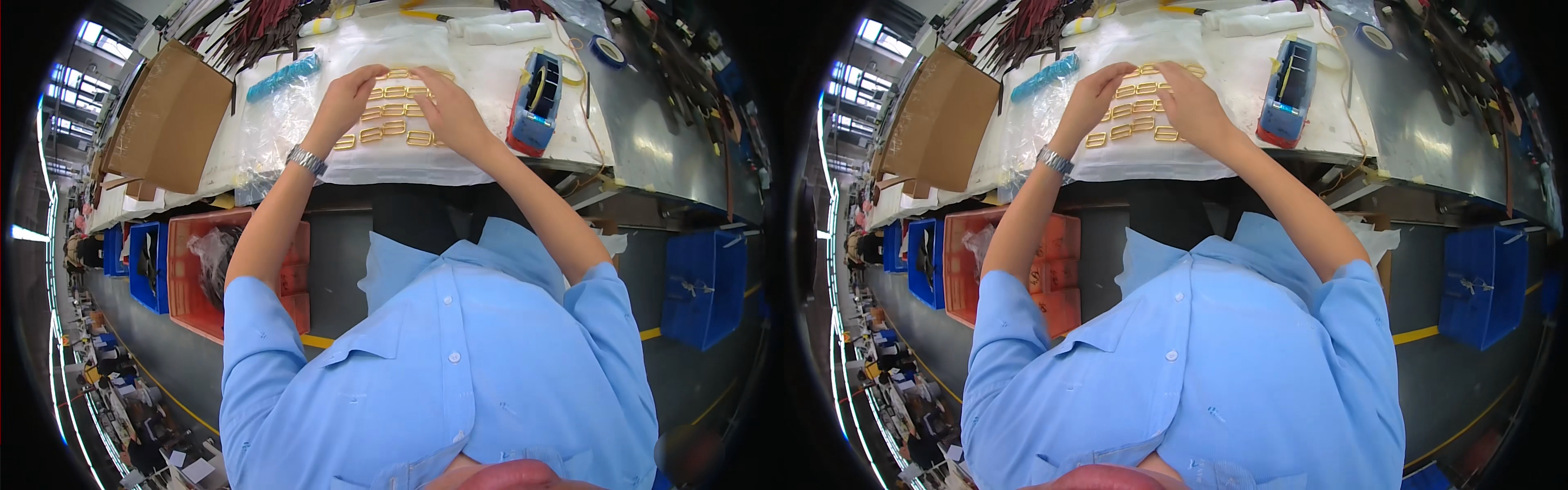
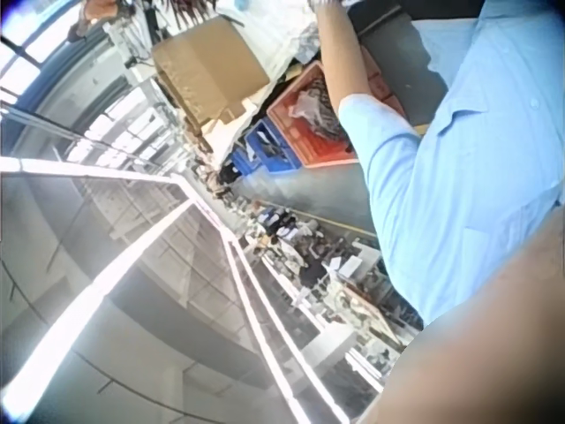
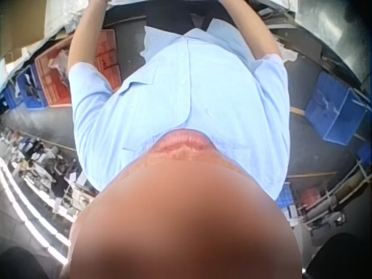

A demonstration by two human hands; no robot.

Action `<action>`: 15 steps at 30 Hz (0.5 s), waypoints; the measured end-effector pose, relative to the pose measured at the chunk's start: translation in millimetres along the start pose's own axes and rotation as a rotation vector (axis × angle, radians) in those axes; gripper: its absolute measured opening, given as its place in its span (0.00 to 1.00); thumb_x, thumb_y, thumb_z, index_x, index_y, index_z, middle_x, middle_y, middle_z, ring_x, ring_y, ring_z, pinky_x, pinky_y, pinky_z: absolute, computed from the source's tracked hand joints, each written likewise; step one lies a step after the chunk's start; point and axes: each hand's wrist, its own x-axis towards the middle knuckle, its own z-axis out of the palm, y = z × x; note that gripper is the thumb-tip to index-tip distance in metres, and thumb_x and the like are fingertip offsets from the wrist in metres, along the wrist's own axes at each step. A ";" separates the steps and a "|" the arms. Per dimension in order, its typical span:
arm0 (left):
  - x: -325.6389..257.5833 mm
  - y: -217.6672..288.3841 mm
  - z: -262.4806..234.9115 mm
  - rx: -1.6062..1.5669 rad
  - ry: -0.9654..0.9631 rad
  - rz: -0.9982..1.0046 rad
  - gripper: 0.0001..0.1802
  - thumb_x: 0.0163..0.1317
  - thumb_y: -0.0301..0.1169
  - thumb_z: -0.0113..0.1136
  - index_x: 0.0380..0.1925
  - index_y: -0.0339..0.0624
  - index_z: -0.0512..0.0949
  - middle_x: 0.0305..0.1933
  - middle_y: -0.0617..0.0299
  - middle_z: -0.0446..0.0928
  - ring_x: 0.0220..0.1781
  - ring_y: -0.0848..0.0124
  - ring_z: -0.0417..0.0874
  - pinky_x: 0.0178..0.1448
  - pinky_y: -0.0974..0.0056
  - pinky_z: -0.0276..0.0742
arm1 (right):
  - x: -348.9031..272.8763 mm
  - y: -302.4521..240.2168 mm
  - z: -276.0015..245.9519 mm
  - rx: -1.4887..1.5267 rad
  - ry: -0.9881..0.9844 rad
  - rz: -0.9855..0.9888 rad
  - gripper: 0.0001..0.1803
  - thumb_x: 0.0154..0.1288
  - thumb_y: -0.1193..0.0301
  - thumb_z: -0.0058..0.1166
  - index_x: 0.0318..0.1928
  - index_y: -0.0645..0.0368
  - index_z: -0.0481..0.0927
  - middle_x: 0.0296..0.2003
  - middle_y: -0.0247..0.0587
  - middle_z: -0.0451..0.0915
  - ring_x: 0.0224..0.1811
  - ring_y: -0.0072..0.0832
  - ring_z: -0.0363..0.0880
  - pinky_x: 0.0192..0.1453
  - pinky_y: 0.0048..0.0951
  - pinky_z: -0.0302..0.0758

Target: The recorder is wrapping gold-colored metal buckles with protective film and securing them with tape before placing them into a plastic bag.

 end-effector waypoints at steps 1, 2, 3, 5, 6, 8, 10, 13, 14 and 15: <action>14.4 -16.6 11.2 -0.020 0.000 0.008 0.16 0.80 0.28 0.53 0.60 0.39 0.85 0.58 0.47 0.89 0.60 0.50 0.89 0.66 0.57 0.82 | 9.8 19.1 9.6 0.000 0.001 -0.002 0.23 0.78 0.72 0.58 0.69 0.66 0.77 0.69 0.58 0.79 0.70 0.54 0.79 0.76 0.45 0.74; 28.4 -32.0 19.4 -0.042 -0.002 0.019 0.17 0.81 0.29 0.53 0.62 0.40 0.84 0.59 0.47 0.88 0.61 0.50 0.89 0.67 0.56 0.82 | 17.0 37.9 16.0 -0.026 0.044 0.087 0.24 0.79 0.69 0.57 0.69 0.67 0.77 0.69 0.59 0.79 0.71 0.54 0.78 0.76 0.45 0.74; 38.1 -47.7 22.5 -0.044 -0.005 0.016 0.17 0.81 0.29 0.53 0.62 0.40 0.84 0.59 0.47 0.88 0.61 0.50 0.89 0.67 0.56 0.82 | 20.2 53.1 21.4 -0.049 0.083 0.179 0.24 0.80 0.67 0.57 0.69 0.68 0.77 0.69 0.60 0.78 0.72 0.54 0.77 0.77 0.45 0.73; 51.9 -75.4 21.4 0.092 0.025 0.000 0.18 0.81 0.30 0.52 0.65 0.42 0.82 0.61 0.46 0.87 0.62 0.48 0.88 0.68 0.54 0.81 | 21.0 77.1 25.1 -0.150 0.110 0.207 0.26 0.79 0.65 0.57 0.67 0.71 0.76 0.70 0.63 0.77 0.73 0.56 0.75 0.77 0.47 0.73; 55.9 -88.3 17.3 0.156 0.023 -0.061 0.18 0.80 0.29 0.51 0.64 0.42 0.82 0.61 0.46 0.87 0.62 0.46 0.87 0.68 0.51 0.81 | 19.0 85.7 27.5 -0.250 0.139 0.230 0.27 0.79 0.64 0.58 0.66 0.74 0.75 0.70 0.66 0.76 0.73 0.57 0.74 0.78 0.49 0.72; 53.9 -113.7 5.3 0.189 0.032 -0.078 0.18 0.80 0.29 0.51 0.63 0.42 0.82 0.60 0.46 0.87 0.61 0.46 0.87 0.67 0.50 0.82 | 17.4 88.7 28.9 -0.265 0.164 0.273 0.28 0.79 0.62 0.58 0.66 0.75 0.75 0.70 0.68 0.74 0.75 0.59 0.71 0.79 0.50 0.71; 49.2 -129.3 -5.8 0.272 0.026 -0.130 0.16 0.79 0.29 0.52 0.61 0.41 0.82 0.60 0.46 0.87 0.62 0.45 0.86 0.68 0.49 0.81 | 17.5 90.6 27.2 -0.283 0.197 0.315 0.29 0.79 0.61 0.58 0.65 0.77 0.75 0.71 0.70 0.73 0.76 0.60 0.69 0.80 0.51 0.69; 42.8 -139.3 -8.0 0.292 0.011 -0.019 0.17 0.78 0.28 0.53 0.62 0.40 0.81 0.64 0.47 0.85 0.66 0.47 0.84 0.70 0.50 0.79 | 17.5 98.0 26.8 -0.384 0.236 0.268 0.32 0.80 0.58 0.58 0.66 0.77 0.75 0.72 0.71 0.72 0.78 0.61 0.67 0.82 0.51 0.66; 37.2 -140.0 -5.2 0.286 0.009 0.010 0.18 0.77 0.28 0.54 0.64 0.40 0.80 0.68 0.47 0.83 0.69 0.47 0.82 0.72 0.50 0.78 | 18.4 101.9 26.7 -0.419 0.243 0.270 0.33 0.80 0.56 0.57 0.66 0.77 0.75 0.72 0.70 0.72 0.78 0.61 0.66 0.82 0.52 0.65; 37.2 -140.6 -2.2 0.282 -0.001 0.017 0.18 0.77 0.28 0.54 0.64 0.40 0.80 0.68 0.47 0.83 0.69 0.47 0.82 0.72 0.50 0.78 | 19.2 105.5 26.3 -0.454 0.251 0.272 0.34 0.81 0.54 0.57 0.66 0.78 0.75 0.72 0.70 0.72 0.78 0.62 0.65 0.83 0.52 0.63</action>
